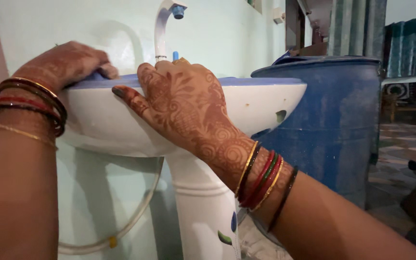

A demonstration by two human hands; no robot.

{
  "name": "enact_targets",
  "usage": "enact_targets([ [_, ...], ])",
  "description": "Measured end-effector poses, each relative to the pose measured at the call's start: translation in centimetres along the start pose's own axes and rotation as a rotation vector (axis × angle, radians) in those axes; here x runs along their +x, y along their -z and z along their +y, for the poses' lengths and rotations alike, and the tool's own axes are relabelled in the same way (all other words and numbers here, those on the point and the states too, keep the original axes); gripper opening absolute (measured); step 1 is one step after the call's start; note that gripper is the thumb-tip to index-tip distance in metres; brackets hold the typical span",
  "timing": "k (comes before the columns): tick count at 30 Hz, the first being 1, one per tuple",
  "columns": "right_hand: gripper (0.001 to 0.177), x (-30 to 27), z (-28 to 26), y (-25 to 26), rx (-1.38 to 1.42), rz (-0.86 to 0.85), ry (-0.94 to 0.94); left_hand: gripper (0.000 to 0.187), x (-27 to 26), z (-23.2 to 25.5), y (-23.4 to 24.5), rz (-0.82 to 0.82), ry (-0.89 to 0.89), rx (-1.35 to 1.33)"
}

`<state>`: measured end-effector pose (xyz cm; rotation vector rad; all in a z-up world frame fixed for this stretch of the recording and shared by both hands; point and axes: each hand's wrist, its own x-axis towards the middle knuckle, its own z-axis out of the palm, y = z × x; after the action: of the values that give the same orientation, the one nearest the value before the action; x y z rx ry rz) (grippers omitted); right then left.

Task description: The person scrubs a white pedestal sink with a cloth, focusing on the basin, the faucet, and the pedestal base. The cleaning involves repetitive wiping motions to remove dirt and stains from the ceramic surfaces.

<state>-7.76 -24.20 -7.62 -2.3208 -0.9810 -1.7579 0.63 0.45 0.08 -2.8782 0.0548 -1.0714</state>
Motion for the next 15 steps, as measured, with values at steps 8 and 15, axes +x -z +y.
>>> enact_targets([
  [8,0.051,0.1,0.0,0.1,0.026,-0.010,0.002,0.036,-2.3,3.5,1.0,0.034,-0.104,0.078],
  [15,0.055,-0.1,-0.2,0.3,-0.049,0.037,0.031,0.039,-0.8,-2.2,-0.4,0.024,0.081,-0.273],
])
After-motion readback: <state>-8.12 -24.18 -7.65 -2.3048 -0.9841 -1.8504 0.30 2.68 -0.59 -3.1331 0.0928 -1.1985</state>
